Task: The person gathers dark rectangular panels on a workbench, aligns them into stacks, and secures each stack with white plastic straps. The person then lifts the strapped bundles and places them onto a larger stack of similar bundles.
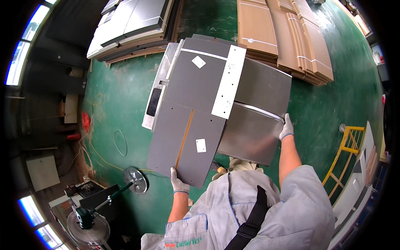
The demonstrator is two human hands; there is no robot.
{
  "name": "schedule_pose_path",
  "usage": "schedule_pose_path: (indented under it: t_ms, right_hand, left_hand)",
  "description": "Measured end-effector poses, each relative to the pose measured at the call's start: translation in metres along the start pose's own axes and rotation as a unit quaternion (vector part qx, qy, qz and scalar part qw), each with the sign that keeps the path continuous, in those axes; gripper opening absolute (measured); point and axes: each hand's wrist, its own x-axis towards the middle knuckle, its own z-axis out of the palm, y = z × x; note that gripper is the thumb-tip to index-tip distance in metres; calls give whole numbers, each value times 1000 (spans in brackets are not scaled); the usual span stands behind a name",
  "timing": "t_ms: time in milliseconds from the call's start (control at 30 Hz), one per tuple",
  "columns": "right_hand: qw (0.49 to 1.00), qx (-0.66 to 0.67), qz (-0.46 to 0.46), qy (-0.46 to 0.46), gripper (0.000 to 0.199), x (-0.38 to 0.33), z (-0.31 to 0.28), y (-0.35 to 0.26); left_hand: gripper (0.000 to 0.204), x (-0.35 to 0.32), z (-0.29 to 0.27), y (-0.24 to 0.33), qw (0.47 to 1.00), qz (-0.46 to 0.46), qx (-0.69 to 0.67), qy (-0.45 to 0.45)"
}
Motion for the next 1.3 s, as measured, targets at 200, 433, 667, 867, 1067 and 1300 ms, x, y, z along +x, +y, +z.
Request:
schedule_pose_path:
  t_ms: [200, 433, 667, 867, 1067, 1300]
  right_hand:
    - [937, 259, -234, -19, 18, -17, 40, -105]
    - [433, -497, -702, -269, 13, -309, 234, -179]
    - [445, -633, -588, -236, 20, -318, 213, -155]
    - [687, -442, -568, -102, 40, -254, 103, -171]
    - [804, -302, -511, -27, 46, -209, 46, -177]
    - [857, -255, -447, -9, 39, -167, 48, -166]
  left_hand:
    - [44, 7, -19, 19, 934, 94, 259, 228]
    - [34, -102, 217, 40, 443, 662, 530, -291]
    - [21, -39, 314, 65, 53, 548, 818, -167]
    - [18, 98, 293, 203, 139, 619, 772, -42]
    - [29, 159, 315, 294, 335, 623, 706, 38]
    - [32, 199, 366, 293, 671, 509, 534, -76]
